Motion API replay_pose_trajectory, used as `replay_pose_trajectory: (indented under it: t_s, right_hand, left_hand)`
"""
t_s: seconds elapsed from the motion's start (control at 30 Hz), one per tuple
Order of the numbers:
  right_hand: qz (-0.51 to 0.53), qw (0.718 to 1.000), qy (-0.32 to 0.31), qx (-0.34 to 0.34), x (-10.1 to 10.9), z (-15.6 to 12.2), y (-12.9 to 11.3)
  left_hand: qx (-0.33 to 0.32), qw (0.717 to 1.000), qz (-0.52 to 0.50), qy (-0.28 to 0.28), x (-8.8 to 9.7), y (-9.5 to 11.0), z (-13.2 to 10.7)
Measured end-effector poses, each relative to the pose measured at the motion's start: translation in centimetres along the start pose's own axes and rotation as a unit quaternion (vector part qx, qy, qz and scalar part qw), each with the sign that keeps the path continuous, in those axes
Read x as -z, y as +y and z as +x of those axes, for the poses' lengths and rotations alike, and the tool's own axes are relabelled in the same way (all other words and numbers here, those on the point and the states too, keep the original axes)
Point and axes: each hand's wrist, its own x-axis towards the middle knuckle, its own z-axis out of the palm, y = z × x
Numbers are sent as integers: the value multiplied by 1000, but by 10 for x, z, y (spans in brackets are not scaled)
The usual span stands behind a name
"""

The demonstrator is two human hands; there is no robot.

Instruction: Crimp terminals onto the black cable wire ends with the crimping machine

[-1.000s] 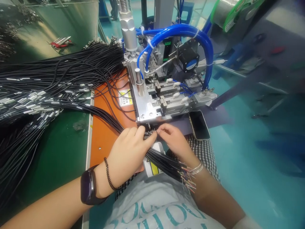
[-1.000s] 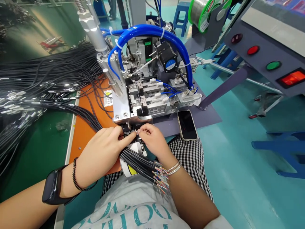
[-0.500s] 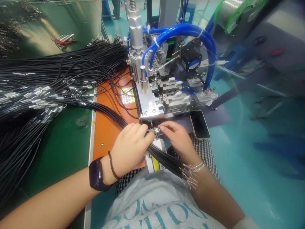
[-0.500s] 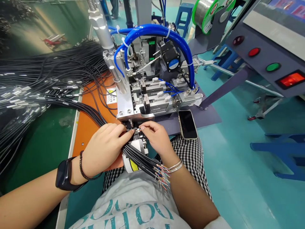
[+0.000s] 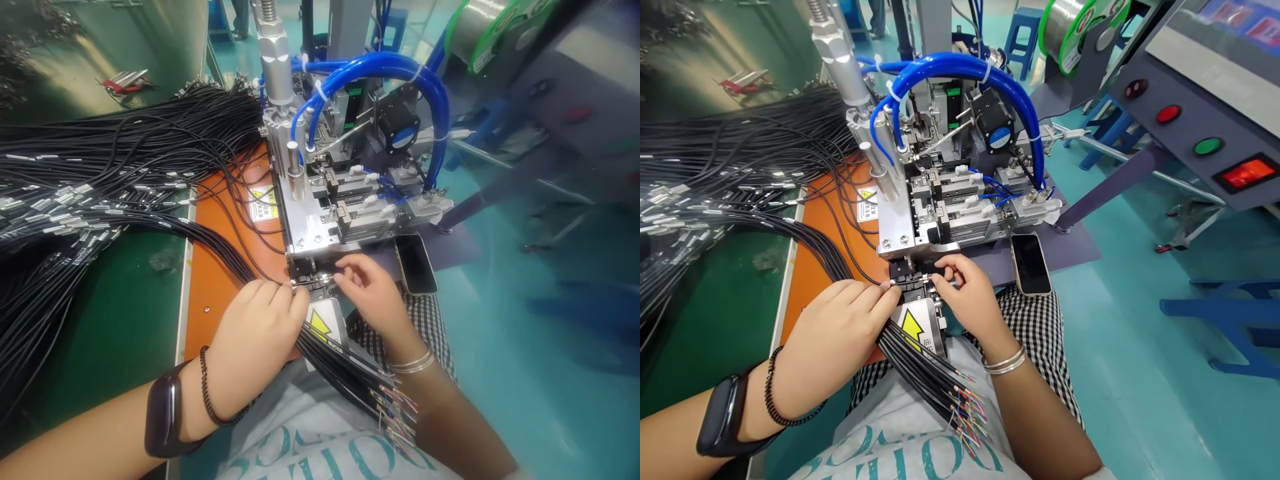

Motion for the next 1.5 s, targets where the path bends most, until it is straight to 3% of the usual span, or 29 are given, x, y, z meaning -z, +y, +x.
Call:
replay_pose_trajectory:
  t_s: [0.1,0.2,0.27,0.5,0.77,0.97,1.07,1.13,1.27,1.5]
  right_hand:
    - [-52,986,-72,139,14,-10,-3]
    - [-76,940,-204,264,27,-18,-9]
    - [-83,916,-252,301,29,-22,-14]
    - [-90,914,-218,330,21,-28,-20]
    - [-84,912,-160,369,16,-27,-1]
    - [-123,927,-90,343,2,-20,2]
    - [-125,935,-81,323,-8,-13,-7]
    - [-120,941,-79,306,-13,-10,-14]
    - [-72,964,-55,252,-19,-10,-22]
    - [32,992,-19,118,-12,-14,-19]
  left_hand:
    - [0,1000,-13,-2,1,-1,1]
    - [0,1000,-23,0,1,-3,0]
    - [1,999,-32,0,1,-3,-1]
    - [7,1000,-22,0,-6,-9,0]
    - [16,998,-66,9,-15,-19,2]
    - [-50,986,-86,134,-16,-16,-4]
    - [-100,974,-118,164,-14,-13,-3]
    - [-98,971,-139,168,-13,-12,-1]
    - [-25,983,-132,128,-12,-14,5]
    - [-25,991,-79,105,-13,-27,10]
